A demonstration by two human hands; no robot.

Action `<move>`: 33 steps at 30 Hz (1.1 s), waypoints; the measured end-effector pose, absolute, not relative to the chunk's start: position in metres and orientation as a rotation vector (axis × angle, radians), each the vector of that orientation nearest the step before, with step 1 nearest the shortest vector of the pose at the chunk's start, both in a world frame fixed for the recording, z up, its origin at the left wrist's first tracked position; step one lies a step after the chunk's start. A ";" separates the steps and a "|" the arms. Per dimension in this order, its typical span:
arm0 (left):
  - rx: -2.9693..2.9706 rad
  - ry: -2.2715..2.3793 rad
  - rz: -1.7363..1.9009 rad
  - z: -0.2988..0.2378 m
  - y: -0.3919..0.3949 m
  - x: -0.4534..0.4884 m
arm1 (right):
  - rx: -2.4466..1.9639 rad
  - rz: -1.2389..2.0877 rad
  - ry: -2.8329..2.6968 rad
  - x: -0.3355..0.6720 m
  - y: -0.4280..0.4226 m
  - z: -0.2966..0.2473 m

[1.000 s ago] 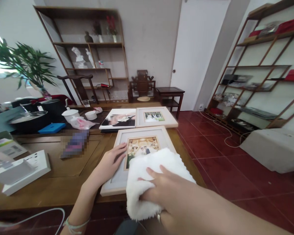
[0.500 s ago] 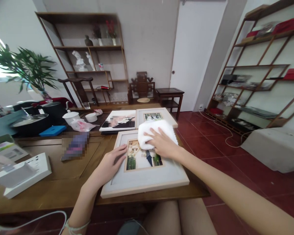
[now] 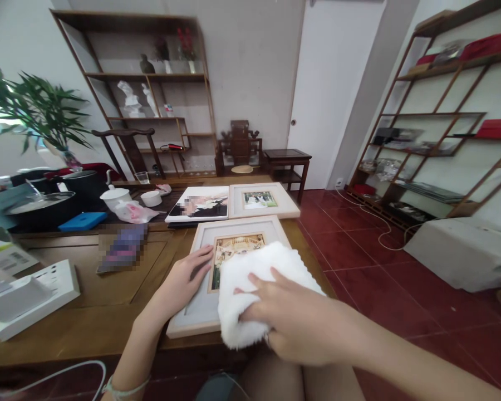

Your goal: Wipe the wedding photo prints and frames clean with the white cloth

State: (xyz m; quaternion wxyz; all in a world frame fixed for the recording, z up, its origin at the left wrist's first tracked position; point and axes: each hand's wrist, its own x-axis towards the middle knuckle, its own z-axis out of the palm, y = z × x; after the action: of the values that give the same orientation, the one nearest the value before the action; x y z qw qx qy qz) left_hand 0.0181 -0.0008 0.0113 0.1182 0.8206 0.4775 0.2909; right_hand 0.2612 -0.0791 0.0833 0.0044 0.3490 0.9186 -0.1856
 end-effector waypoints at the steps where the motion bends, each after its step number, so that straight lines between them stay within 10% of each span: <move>1: 2.404 1.395 0.853 0.011 -0.001 0.018 | 1.082 -0.617 2.885 0.261 -0.087 0.086; 17: 2.383 1.390 0.866 0.012 -0.002 0.019 | 1.391 0.061 2.979 0.244 0.032 0.043; 33: 2.355 1.514 0.876 0.000 -0.001 0.019 | 1.021 -0.644 2.917 0.245 -0.086 0.091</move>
State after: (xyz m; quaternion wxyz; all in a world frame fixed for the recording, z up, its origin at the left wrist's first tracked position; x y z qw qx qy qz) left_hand 0.0186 -0.0010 0.0005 0.1041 0.7985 0.5133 0.2969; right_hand 0.2447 -0.0858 0.0914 -0.0078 0.3235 0.9240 -0.2038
